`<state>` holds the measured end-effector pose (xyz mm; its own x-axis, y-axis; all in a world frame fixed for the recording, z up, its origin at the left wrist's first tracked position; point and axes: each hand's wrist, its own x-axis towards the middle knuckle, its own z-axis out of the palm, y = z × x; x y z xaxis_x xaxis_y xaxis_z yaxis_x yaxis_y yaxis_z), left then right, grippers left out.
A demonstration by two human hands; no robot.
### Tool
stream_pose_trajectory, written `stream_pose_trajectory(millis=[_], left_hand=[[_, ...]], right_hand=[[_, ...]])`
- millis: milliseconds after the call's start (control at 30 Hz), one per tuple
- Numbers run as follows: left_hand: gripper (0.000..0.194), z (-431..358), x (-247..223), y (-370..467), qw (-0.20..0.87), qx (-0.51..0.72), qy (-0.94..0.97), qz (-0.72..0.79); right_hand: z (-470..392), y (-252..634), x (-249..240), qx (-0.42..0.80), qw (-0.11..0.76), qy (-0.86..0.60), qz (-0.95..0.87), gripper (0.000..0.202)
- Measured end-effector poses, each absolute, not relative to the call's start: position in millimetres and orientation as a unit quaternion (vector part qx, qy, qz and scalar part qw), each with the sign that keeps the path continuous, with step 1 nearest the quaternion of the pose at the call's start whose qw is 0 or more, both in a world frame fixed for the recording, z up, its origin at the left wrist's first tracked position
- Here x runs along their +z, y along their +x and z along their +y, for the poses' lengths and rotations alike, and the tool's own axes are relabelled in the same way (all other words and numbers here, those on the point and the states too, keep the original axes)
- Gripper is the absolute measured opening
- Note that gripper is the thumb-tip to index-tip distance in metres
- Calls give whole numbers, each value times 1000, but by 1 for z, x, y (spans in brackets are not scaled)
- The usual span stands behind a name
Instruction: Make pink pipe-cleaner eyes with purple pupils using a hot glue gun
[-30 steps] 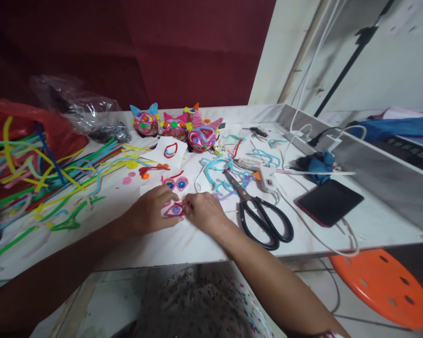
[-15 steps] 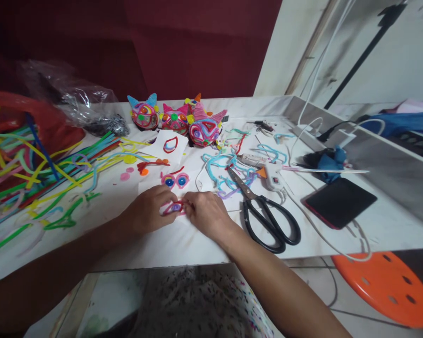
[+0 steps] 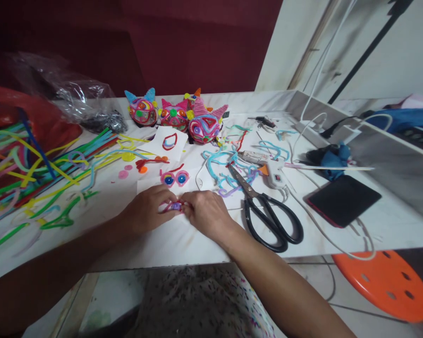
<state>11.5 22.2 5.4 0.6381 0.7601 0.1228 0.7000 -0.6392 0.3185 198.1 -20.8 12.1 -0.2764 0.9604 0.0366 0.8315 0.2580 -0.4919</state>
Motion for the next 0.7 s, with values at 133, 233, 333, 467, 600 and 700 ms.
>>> stream_pose_trajectory(millis=[133,233,333,467,600,700], left_hand=[[11,21,10,13,139,110,883,435],[11,21,11,13,157,106,875,446],[9,21,13,12,180,104,866,455],[7,21,15,13,216,107,848,473],[7,21,16,15,234,109,832,491],[7,21,16,15,234,110,829,497]], right_hand=[[-21,197,12,184,164,-581,-776,25],[-21,197,10,192,175,-583,-770,26],[-21,197,8,199,191,-582,-765,28],[-20,197,6,192,194,-583,-765,29],[-21,198,7,195,196,-584,-764,30],[-21,198,8,198,200,-586,-760,31]])
